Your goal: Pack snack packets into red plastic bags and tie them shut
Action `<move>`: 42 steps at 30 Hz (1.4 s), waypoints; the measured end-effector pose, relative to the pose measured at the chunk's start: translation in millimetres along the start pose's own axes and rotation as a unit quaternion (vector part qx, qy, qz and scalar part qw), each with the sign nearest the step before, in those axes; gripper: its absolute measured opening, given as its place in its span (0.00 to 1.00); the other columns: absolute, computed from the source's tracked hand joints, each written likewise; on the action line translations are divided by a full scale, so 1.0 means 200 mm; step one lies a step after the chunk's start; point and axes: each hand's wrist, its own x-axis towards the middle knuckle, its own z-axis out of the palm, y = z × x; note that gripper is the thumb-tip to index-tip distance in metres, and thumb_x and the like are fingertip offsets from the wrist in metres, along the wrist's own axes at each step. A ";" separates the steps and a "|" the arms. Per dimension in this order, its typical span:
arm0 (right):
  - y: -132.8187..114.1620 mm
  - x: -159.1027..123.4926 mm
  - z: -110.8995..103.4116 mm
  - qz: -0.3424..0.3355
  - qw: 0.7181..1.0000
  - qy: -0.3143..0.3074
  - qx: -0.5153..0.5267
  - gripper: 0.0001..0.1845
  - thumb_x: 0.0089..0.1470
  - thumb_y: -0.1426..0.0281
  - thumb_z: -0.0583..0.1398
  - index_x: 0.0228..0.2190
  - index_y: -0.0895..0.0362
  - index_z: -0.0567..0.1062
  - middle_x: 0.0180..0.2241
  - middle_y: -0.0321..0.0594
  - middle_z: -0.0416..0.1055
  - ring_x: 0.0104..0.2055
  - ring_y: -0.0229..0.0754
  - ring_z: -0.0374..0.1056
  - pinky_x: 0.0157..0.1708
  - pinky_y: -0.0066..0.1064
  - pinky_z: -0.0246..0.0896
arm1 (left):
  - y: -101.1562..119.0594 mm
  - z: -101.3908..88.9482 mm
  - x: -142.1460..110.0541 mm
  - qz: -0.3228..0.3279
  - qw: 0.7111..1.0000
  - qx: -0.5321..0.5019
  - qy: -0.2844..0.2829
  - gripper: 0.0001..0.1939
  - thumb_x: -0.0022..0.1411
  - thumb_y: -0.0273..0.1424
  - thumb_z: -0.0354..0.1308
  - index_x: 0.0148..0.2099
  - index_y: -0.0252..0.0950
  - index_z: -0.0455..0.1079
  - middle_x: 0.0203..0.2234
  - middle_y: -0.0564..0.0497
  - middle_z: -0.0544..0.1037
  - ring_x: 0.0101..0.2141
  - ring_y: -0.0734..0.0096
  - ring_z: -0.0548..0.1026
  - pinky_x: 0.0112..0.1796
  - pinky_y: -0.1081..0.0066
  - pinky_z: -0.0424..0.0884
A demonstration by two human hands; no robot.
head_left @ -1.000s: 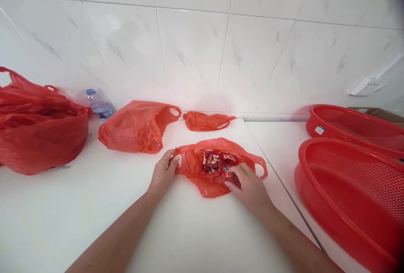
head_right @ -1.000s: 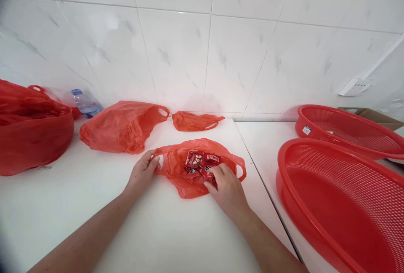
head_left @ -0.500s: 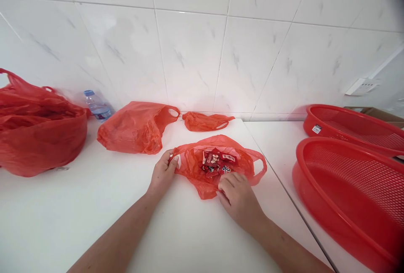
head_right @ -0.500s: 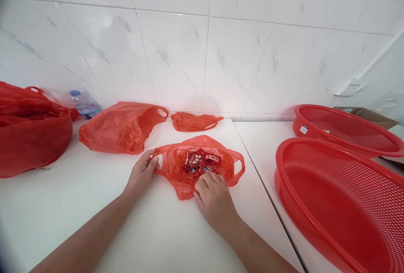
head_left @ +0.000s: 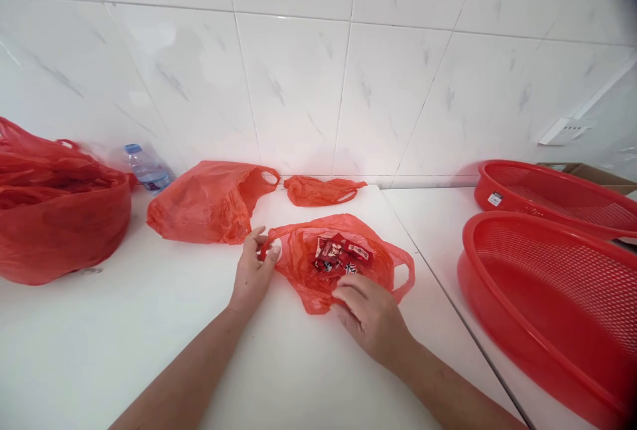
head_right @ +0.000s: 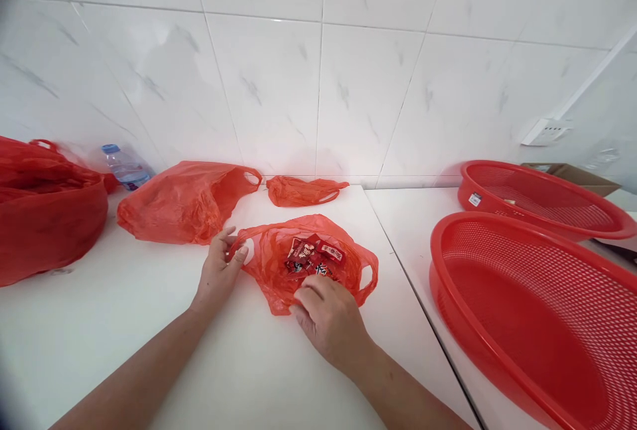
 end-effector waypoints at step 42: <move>0.35 0.06 0.02 0.243 0.958 -0.067 -0.135 0.23 0.58 0.73 0.48 0.55 0.57 0.61 0.58 0.49 0.59 0.50 0.46 0.67 0.41 0.35 0.66 | 0.42 0.22 0.12 0.202 0.895 0.292 -0.269 0.28 0.51 0.37 0.61 0.55 0.44 0.62 0.60 0.43 0.60 0.41 0.56 0.74 0.32 0.65 0.69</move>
